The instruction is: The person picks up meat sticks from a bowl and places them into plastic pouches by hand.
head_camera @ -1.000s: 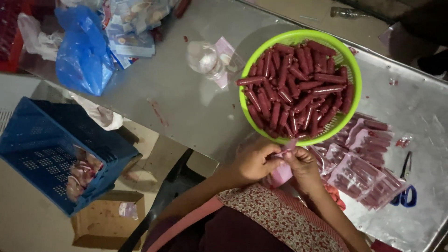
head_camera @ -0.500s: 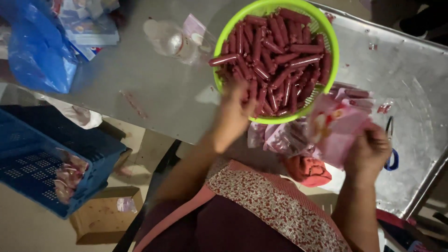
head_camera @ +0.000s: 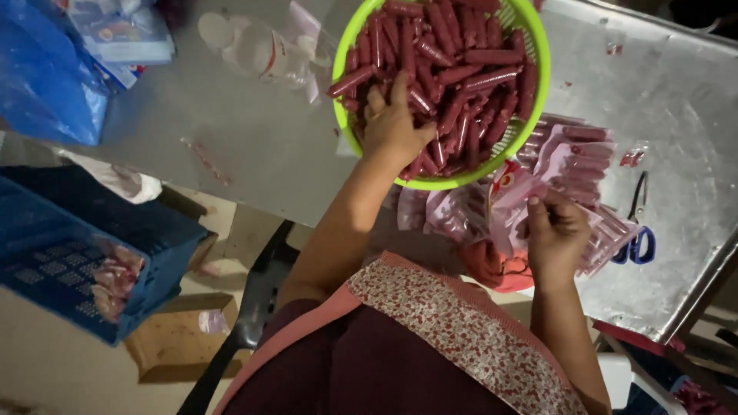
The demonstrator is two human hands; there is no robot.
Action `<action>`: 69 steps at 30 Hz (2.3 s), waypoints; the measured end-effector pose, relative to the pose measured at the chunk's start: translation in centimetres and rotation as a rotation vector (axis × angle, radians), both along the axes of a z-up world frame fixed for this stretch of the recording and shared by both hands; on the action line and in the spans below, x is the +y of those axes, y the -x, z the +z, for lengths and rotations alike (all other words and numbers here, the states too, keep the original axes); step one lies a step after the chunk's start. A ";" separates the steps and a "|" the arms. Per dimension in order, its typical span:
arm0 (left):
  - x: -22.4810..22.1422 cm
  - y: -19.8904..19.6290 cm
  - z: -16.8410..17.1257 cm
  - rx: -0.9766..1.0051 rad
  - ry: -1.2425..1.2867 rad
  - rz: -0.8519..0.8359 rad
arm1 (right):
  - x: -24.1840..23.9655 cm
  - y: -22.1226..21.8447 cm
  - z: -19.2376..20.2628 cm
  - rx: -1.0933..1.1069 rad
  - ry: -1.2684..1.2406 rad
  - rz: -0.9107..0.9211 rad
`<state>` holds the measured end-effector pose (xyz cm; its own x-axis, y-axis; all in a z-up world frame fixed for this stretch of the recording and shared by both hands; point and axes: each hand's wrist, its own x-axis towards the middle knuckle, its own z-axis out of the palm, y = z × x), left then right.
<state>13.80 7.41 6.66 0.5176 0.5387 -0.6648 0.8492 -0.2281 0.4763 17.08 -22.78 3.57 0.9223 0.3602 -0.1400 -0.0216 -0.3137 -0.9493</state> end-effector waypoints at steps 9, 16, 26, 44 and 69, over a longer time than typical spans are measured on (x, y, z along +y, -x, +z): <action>0.1 1.1 -4.9 -0.269 -0.072 0.015 | -1.1 -0.2 -1.8 0.013 0.008 0.091; 0.6 2.6 -0.6 -0.249 0.154 -0.050 | -1.5 -0.6 -3.1 0.014 0.036 0.068; -0.1 2.3 -2.2 -0.183 0.047 -0.115 | 0.5 0.7 -2.8 0.035 0.034 0.141; 0.7 1.7 -6.4 -0.479 -0.014 0.158 | 1.2 1.2 -2.0 0.094 0.001 0.153; 3.4 0.0 -0.1 -0.417 0.453 0.454 | 3.5 -7.5 3.1 -0.536 -0.036 0.099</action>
<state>13.76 10.83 6.54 0.5673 0.4800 -0.6692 0.5424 0.3938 0.7422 24.62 -19.31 6.67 0.8226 0.4452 0.3539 0.4959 -0.2570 -0.8294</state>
